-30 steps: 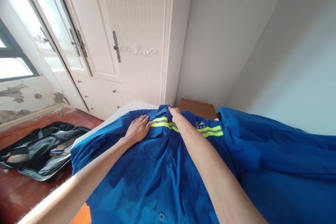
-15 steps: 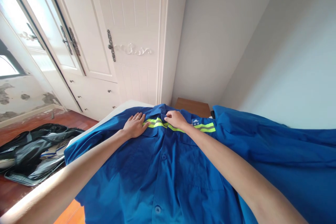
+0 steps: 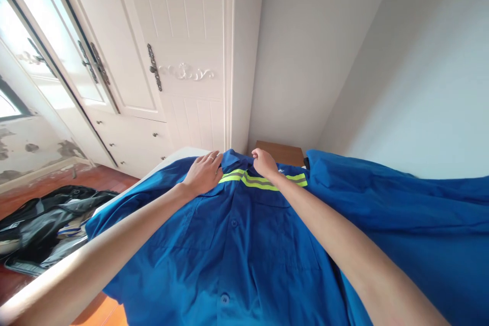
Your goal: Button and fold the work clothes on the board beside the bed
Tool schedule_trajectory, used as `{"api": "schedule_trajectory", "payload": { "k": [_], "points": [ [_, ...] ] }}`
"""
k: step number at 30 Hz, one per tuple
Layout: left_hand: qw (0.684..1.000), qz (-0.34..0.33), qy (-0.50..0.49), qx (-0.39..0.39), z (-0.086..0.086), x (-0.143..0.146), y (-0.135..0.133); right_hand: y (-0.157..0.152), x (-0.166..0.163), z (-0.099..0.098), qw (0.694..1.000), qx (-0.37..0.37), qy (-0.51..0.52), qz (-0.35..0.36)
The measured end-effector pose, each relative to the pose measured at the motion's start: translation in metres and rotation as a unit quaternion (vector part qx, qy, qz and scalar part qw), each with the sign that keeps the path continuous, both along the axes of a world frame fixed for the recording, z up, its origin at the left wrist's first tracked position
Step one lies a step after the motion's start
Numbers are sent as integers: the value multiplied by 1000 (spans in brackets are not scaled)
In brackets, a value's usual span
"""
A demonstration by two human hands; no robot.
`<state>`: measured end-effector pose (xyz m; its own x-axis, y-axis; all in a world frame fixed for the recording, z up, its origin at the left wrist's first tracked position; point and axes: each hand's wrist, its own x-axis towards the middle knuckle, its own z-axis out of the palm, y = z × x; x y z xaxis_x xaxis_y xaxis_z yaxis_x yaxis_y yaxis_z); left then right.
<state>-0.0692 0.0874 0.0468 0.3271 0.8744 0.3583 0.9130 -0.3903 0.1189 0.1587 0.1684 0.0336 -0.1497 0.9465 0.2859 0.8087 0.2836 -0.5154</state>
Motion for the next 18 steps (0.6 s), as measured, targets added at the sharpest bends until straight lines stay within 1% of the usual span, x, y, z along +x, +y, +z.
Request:
{"api": "schedule_trajectory", "payload": {
  "k": [2,3,5,6,8,10,12,15,18],
  "points": [
    [997,-74,8,2,3,15,7,-8,10,2,999,9,-32,37],
    [995,-98,16,-6,2,21,12,-12,15,2,996,10,-64,68],
    [992,-116,26,-36,-5,31,23,-19,23,-2,980,12,-150,132],
    [992,-110,28,-57,-11,34,29,-22,25,-4,970,17,-190,153],
    [991,-87,32,-98,-24,39,38,-22,26,-11,959,38,-234,158],
    [990,-55,28,-125,-37,42,44,-19,23,-15,959,64,-235,143],
    [992,-28,19,-122,-46,43,47,-11,18,-15,964,82,-217,133],
    [993,-15,17,-112,-53,44,48,5,9,-10,970,103,-180,127],
    [993,-16,5,-114,-54,42,50,21,-1,-6,971,89,-166,147]
  ]
}}
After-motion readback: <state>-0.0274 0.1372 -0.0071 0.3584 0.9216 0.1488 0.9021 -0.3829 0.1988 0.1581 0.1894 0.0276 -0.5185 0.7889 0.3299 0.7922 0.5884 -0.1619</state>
